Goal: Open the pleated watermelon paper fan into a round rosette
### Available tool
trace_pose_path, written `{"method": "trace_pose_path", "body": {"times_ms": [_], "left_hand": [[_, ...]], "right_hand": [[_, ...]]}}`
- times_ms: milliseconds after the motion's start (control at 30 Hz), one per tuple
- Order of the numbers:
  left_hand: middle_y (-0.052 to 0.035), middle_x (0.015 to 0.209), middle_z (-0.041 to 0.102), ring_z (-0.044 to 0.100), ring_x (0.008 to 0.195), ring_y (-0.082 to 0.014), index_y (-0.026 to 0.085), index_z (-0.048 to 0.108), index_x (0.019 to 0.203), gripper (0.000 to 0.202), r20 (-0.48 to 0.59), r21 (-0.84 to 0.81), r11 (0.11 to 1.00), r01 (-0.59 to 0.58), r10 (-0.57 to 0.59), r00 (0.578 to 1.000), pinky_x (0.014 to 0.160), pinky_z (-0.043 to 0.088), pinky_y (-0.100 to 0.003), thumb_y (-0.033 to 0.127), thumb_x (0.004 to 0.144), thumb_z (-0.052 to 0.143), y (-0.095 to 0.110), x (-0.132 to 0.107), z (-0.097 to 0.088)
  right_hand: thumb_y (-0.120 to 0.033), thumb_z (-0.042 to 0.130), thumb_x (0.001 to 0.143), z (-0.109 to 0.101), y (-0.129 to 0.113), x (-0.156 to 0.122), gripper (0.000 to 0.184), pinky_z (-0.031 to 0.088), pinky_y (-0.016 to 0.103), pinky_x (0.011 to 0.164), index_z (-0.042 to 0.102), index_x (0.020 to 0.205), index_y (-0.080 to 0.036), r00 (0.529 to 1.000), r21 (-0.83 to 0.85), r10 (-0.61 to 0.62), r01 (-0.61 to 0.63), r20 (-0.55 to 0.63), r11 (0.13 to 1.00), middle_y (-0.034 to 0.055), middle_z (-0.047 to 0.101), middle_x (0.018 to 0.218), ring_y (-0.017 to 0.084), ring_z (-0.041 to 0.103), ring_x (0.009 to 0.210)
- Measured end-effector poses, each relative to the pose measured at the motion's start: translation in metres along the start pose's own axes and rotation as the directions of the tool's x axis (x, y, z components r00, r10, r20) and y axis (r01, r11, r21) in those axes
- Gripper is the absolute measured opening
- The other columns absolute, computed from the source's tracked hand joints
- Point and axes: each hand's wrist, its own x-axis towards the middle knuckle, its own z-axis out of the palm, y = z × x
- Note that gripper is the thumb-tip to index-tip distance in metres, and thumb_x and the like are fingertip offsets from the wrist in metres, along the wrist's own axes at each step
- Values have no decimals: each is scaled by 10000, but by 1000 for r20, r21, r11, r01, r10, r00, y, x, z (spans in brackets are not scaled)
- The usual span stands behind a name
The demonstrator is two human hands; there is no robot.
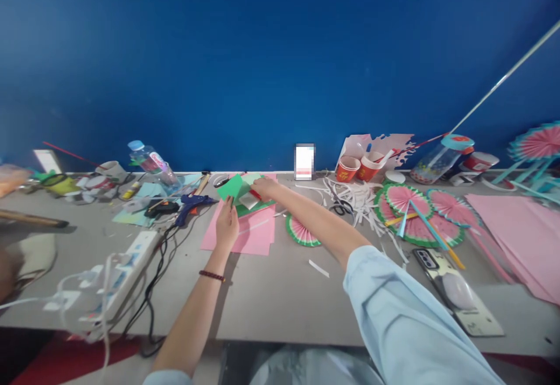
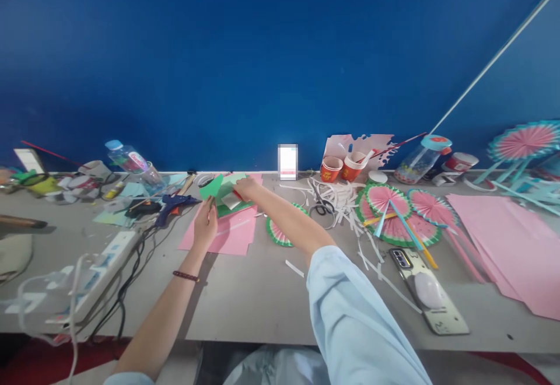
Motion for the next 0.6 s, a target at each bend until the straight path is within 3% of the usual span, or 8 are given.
{"method": "trace_pose_path", "body": {"times_ms": [100,200,267,433,600], "left_hand": [[-121,1382,453,387,1301,-224,164,470,1295,427,41,28,999,22,-23,999,1087,319,-418,318,927,319,-5,1,3],[-128,1383,449,377,1306,-229,154,463,1296,429,76,71,997,-8,2,997,1086,319,-431,300,926,303,-11,1,6],[-145,1372,456,374,1307,-246,134,490,1267,424,120,118,992,-45,31,992,1085,315,-449,284,918,301,-15,1,8],[-138,1351,478,352,1307,-315,153,583,1154,374,215,207,964,-164,119,969,1054,329,-512,316,865,410,-23,0,15],[-120,1377,442,313,1313,-350,195,605,1134,354,227,247,947,-204,148,963,1037,329,-529,325,820,508,-21,-2,13]], "right_hand": [[-164,822,439,-8,4,-4,530,462,361,794,640,936,-152,993,57,43,-49,112,997,134,639,1016,289,613,904],[-275,818,474,-22,20,-14,540,479,319,665,643,972,-161,979,129,83,-108,186,986,128,626,1057,246,631,775],[-319,789,536,-34,34,-22,523,471,293,644,634,1012,-167,975,177,108,-143,193,974,117,626,1068,235,626,797],[-469,595,760,-53,53,-36,533,447,247,679,506,1189,-166,976,307,190,-214,105,927,97,591,1139,189,592,912],[-518,629,726,-38,26,-29,483,415,246,677,527,1017,-147,959,418,277,-230,-54,879,73,610,1004,174,571,849]]}}
